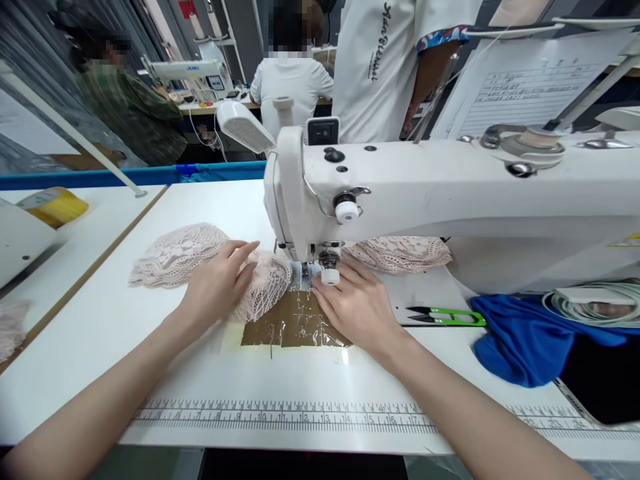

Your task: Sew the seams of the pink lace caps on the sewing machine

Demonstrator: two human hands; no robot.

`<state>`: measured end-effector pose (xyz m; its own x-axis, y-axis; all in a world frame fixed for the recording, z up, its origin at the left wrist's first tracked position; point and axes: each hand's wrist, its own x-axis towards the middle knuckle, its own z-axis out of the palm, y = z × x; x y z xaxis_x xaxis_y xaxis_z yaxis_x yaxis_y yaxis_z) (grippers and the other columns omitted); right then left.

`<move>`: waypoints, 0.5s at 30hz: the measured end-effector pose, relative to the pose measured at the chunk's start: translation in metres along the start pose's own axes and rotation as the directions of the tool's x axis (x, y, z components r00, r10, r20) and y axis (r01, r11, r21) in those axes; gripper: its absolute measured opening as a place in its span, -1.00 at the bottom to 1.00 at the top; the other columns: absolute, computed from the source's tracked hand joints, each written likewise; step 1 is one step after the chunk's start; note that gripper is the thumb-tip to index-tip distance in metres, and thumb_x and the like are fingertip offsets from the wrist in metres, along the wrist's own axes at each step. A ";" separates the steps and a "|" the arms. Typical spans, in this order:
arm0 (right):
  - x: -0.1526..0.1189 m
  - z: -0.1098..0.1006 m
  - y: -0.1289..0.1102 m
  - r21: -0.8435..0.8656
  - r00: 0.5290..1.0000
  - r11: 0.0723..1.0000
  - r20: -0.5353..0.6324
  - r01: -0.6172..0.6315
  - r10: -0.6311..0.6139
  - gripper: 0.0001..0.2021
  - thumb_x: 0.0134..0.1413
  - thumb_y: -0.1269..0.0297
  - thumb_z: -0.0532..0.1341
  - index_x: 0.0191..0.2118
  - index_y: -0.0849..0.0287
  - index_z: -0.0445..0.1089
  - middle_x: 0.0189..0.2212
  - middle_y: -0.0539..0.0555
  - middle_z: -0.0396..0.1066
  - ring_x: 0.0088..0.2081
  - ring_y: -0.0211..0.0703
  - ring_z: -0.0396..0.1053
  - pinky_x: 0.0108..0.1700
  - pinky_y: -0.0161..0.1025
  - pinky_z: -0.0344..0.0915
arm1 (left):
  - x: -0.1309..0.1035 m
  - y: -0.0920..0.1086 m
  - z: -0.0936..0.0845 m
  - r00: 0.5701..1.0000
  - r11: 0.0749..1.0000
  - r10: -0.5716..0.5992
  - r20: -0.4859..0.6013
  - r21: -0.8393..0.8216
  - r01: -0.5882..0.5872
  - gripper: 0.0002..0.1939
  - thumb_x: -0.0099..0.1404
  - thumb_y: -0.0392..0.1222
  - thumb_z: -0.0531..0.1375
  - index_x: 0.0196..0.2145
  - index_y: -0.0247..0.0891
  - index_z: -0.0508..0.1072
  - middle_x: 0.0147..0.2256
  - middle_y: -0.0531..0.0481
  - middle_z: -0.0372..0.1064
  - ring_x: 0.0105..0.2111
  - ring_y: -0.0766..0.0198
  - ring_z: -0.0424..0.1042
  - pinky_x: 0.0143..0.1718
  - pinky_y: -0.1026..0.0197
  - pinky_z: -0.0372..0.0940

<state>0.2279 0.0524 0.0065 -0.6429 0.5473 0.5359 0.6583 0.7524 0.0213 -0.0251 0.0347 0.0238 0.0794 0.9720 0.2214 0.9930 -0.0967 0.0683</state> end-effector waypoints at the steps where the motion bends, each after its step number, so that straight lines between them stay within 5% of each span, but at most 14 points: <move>1: -0.001 0.001 -0.001 0.028 1.000 1.000 0.009 -0.008 0.007 -0.75 0.28 0.32 0.09 -0.16 0.17 0.54 -0.29 0.07 0.57 -0.34 -0.10 0.48 -0.16 -0.06 0.37 | 0.002 -0.003 -0.001 0.999 0.999 -0.037 0.021 -0.014 0.038 -0.60 0.40 -0.14 0.02 0.15 -0.26 0.29 -0.04 -0.18 0.41 -0.49 0.23 0.39 -0.61 0.22 0.08; 5: -0.003 0.003 -0.010 0.268 0.987 0.952 0.104 -0.149 0.125 -0.74 0.27 0.24 0.11 -0.10 0.17 0.52 -0.27 0.07 0.56 -0.39 -0.11 0.46 -0.35 -0.13 0.37 | 0.005 -0.010 -0.009 0.997 0.993 -0.074 0.033 -0.091 0.076 -0.79 0.36 -0.18 0.06 -0.21 -0.24 0.47 -0.33 -0.04 0.49 -0.43 0.20 0.41 -0.56 0.24 0.05; 7: -0.001 0.001 -0.016 0.452 0.943 0.833 0.239 -0.319 0.232 -0.70 0.25 0.19 0.13 -0.02 0.17 0.48 -0.33 0.08 0.55 -0.41 -0.14 0.45 -0.33 -0.14 0.39 | 0.003 -0.011 -0.017 0.998 0.989 -0.068 -0.015 -0.134 0.066 -0.81 0.36 -0.18 0.06 -0.29 -0.20 0.47 -0.39 0.03 0.48 -0.43 0.26 0.41 -0.55 0.27 0.06; 10: 0.009 -0.007 -0.026 0.652 0.802 0.469 0.522 -0.595 0.292 -0.50 0.22 0.14 0.16 0.24 0.15 0.21 -0.43 0.01 0.52 -0.47 -0.21 0.43 -0.32 -0.18 0.42 | -0.005 -0.011 -0.034 0.991 0.979 -0.053 -0.125 -0.203 0.027 -0.83 0.35 -0.14 0.09 -0.30 -0.17 0.47 -0.46 0.10 0.45 -0.48 0.32 0.39 -0.56 0.31 0.06; 13: 0.025 -0.015 -0.041 0.669 0.675 0.089 0.728 -0.738 0.121 -0.19 0.18 0.16 0.20 0.39 0.08 -0.28 -0.33 0.04 0.55 -0.45 -0.19 0.48 -0.37 -0.22 0.41 | -0.019 -0.013 -0.049 0.952 0.973 0.023 -0.304 -0.214 -0.092 -0.88 0.31 -0.20 0.12 -0.34 -0.17 0.46 -0.54 0.14 0.42 -0.55 0.35 0.36 -0.59 0.31 0.04; 15: 0.036 -0.013 -0.055 0.627 0.632 -0.128 0.775 -0.768 0.000 -0.18 0.20 0.21 0.18 0.39 0.06 -0.36 -0.21 0.12 0.55 -0.34 -0.15 0.53 -0.29 -0.19 0.44 | -0.035 -0.013 -0.056 0.893 0.969 0.124 -0.433 -0.140 -0.203 -0.90 0.28 -0.27 0.14 -0.36 -0.18 0.45 -0.56 0.16 0.40 -0.58 0.37 0.34 -0.59 0.29 0.06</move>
<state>0.1737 0.0259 0.0361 -0.7098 0.6301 -0.3149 0.1638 -0.2872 -0.9438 -0.0462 -0.0098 0.0700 0.1564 0.7632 0.6269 0.9341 -0.3205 0.1571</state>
